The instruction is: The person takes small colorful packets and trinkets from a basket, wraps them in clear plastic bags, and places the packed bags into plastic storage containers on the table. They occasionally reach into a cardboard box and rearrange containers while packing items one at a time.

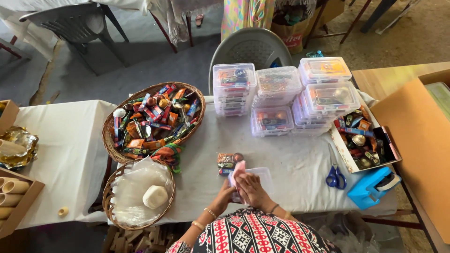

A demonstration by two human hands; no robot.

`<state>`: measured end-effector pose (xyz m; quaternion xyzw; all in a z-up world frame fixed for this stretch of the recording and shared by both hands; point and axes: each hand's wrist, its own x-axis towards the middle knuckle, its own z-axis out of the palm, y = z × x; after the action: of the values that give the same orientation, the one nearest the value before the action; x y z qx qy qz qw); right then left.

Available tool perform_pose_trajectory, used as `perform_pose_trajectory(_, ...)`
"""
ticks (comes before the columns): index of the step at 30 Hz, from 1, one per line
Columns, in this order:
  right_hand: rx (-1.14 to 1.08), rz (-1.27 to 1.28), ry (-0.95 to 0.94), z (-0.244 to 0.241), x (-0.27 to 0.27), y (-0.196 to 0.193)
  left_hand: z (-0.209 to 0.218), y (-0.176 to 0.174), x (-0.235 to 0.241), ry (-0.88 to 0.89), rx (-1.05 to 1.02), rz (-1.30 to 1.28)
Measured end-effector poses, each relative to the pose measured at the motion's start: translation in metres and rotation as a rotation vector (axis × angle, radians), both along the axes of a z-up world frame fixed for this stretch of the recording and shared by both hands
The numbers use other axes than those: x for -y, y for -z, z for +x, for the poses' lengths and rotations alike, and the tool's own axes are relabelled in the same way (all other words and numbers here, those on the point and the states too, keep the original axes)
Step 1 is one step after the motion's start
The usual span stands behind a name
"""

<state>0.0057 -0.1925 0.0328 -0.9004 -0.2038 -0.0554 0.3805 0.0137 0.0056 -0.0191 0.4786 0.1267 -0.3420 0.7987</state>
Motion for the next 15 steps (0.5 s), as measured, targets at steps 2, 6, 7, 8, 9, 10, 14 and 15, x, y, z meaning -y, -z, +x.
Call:
perform_pose_trajectory(2,0.091,-0.115,-0.071,-0.002,-0.006,-0.007,0.001,-0.001,0.003,0.002,0.039,-0.087)
perform_pose_trajectory(6,0.258,-0.113,0.024,0.011,0.018,0.002,0.008,-0.01,0.0,0.117,0.181,0.015)
perform_pose_trajectory(7,0.262,-0.091,0.079,0.012,0.026,0.01,0.006,-0.012,-0.001,0.16,0.124,0.064)
perform_pose_trajectory(8,0.262,-0.089,0.079,0.007,0.039,0.025,0.002,-0.012,-0.001,0.16,0.124,0.066)
perform_pose_trajectory(9,0.173,-0.092,0.15,0.005,0.052,0.039,-0.001,-0.013,0.0,0.149,0.218,0.079)
perform_pose_trajectory(10,0.083,-0.095,0.221,0.002,0.066,0.054,-0.004,-0.014,0.001,0.139,0.313,0.091)
perform_pose_trajectory(14,-0.108,-0.135,0.276,-0.009,0.047,0.055,-0.011,-0.018,0.001,0.185,0.104,0.11)
perform_pose_trajectory(15,-0.049,-0.102,0.222,-0.01,0.031,0.044,-0.013,-0.005,0.003,0.249,0.101,0.14)
